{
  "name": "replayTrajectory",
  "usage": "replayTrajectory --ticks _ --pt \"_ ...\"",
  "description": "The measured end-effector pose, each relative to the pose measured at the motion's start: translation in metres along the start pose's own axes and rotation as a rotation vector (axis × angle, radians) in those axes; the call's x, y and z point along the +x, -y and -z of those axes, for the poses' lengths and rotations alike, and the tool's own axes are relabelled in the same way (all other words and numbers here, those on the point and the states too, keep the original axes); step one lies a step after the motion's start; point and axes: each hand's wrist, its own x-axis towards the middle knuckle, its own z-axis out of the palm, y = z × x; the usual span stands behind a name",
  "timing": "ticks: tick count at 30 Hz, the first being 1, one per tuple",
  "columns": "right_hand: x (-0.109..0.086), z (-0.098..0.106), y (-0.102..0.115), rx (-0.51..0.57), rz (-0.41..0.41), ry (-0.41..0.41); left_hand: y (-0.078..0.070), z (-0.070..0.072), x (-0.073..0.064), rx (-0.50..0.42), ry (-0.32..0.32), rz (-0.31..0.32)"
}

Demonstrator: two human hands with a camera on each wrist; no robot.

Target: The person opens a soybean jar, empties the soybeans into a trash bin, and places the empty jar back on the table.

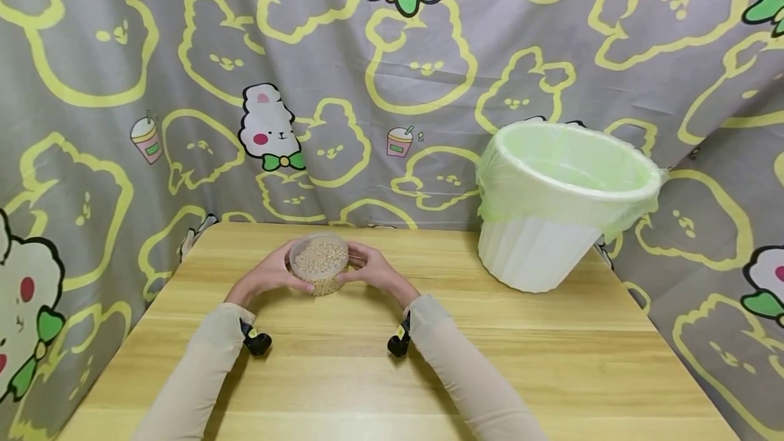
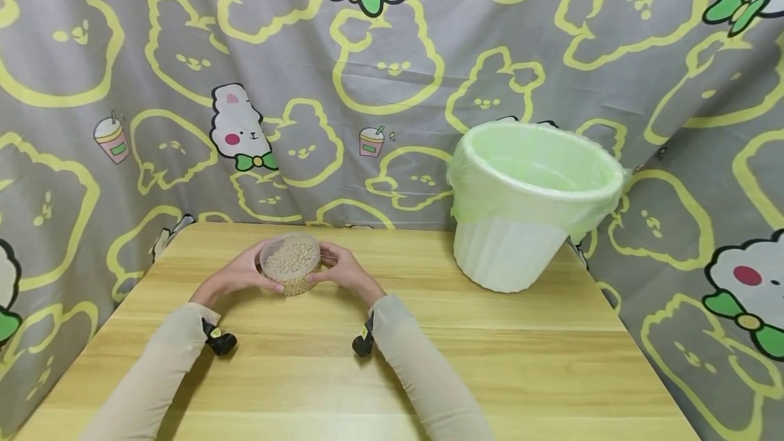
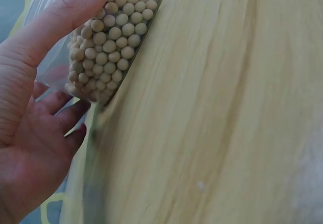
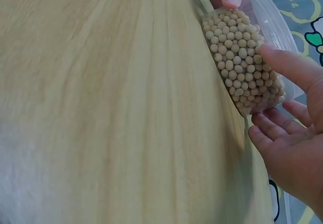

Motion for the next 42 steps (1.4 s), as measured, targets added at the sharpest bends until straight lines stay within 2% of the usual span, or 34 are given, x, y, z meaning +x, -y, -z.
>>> replayTrajectory --ticks 8,12,20,25,29,35,42 --pt "-0.004 0.005 0.002 0.000 -0.022 -0.032 0.000 -0.009 0.003 0.005 -0.053 0.000" --pt "-0.007 0.013 0.004 -0.003 -0.025 -0.053 -0.008 -0.014 0.006 0.001 -0.075 0.002" --pt "-0.022 0.042 0.020 0.000 0.057 -0.087 -0.043 -0.030 0.019 -0.031 -0.125 -0.080" --pt "-0.044 0.062 0.039 -0.010 0.107 -0.096 -0.070 -0.049 0.028 -0.079 -0.174 -0.154" --pt "-0.063 0.079 0.055 -0.049 0.160 -0.107 -0.092 -0.066 0.036 -0.135 -0.186 -0.223" --pt "-0.091 0.098 0.077 -0.077 0.242 -0.137 -0.122 -0.090 0.050 -0.243 -0.153 -0.299" --pt "-0.111 0.114 0.087 -0.048 0.308 -0.179 -0.150 -0.108 0.062 -0.305 -0.086 -0.326"
